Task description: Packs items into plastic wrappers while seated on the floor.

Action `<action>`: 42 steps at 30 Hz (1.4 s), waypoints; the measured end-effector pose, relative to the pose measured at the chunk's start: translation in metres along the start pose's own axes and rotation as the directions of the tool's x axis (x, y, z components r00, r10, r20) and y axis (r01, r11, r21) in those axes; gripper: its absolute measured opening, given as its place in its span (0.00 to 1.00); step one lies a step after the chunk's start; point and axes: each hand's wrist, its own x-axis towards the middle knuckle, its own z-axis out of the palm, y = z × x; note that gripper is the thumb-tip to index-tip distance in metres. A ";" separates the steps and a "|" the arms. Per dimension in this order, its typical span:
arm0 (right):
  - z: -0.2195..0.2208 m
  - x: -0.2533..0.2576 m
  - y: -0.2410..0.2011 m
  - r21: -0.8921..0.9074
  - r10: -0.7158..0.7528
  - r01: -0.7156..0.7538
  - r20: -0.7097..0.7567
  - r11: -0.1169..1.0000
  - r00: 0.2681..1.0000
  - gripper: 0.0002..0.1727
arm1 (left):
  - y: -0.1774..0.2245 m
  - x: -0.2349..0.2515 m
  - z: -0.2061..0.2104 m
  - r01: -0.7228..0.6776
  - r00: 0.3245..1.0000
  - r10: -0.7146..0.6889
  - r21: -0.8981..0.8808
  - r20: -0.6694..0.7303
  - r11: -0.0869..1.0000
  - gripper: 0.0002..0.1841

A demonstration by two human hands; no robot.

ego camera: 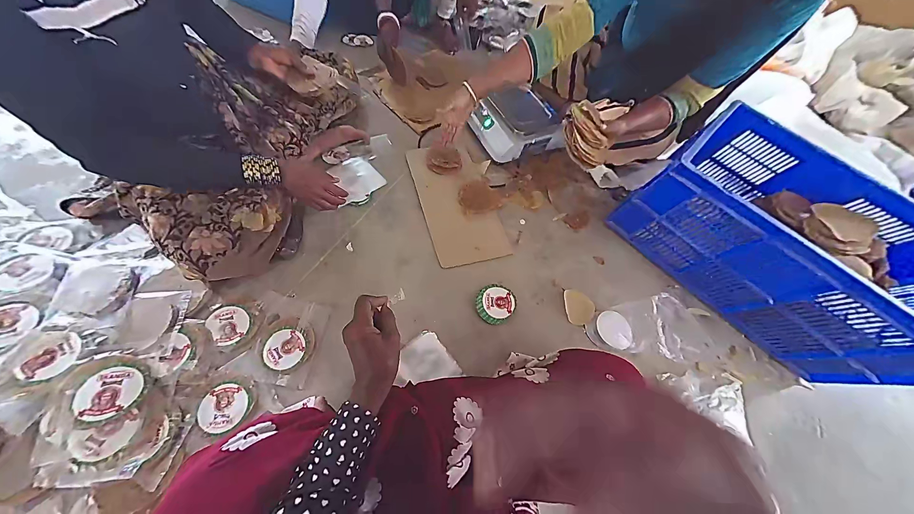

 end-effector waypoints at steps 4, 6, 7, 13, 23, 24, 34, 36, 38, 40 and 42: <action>-0.114 0.017 0.182 -0.508 0.407 -0.629 -0.487 0.588 0.773 0.11 | 0.000 0.005 -0.001 0.078 0.995 -0.080 0.040 0.062 0.996 0.10; -0.146 0.003 0.250 -0.483 0.614 -0.812 -0.544 0.327 0.571 0.18 | -0.001 0.007 0.001 0.082 0.994 -0.085 0.055 0.061 0.995 0.10; -0.150 -0.003 0.269 -0.475 0.692 -0.852 -0.539 0.220 0.480 0.22 | -0.003 0.007 0.001 0.080 0.994 -0.084 0.062 0.064 0.995 0.10; -0.158 -0.029 0.322 -0.364 0.787 -0.924 -0.533 0.119 0.311 0.12 | -0.005 0.006 0.002 0.068 0.994 -0.073 0.067 0.086 0.995 0.10; -0.154 -0.029 0.322 -0.387 0.805 -0.920 -0.527 0.058 0.272 0.15 | -0.005 0.006 0.002 0.089 0.992 -0.093 0.055 0.080 0.995 0.10; -0.155 -0.029 0.322 -0.377 0.802 -0.924 -0.531 0.067 0.275 0.15 | -0.006 0.006 0.002 0.093 0.992 -0.097 0.056 0.077 0.994 0.10; -0.162 -0.012 0.287 -0.287 0.702 -0.918 -0.593 0.272 0.394 0.12 | -0.005 0.004 0.001 0.115 0.990 -0.117 0.021 0.075 0.993 0.10; -0.171 0.006 0.284 -0.299 0.643 -0.895 -0.623 0.330 0.445 0.14 | -0.004 0.004 0.003 0.123 0.990 -0.124 0.020 0.070 0.992 0.10; -0.183 0.022 0.292 -0.296 0.583 -0.876 -0.659 0.381 0.476 0.14 | -0.004 0.003 0.005 0.127 0.989 -0.129 0.030 0.069 0.991 0.10; -0.198 0.043 0.303 -0.321 0.514 -0.860 -0.698 0.398 0.498 0.15 | -0.004 0.004 0.005 0.155 0.983 -0.157 0.029 0.092 0.987 0.10; -0.207 0.070 0.312 -0.389 0.470 -0.842 -0.703 0.375 0.534 0.16 | -0.006 0.005 0.007 0.174 0.980 -0.175 0.026 0.092 0.984 0.11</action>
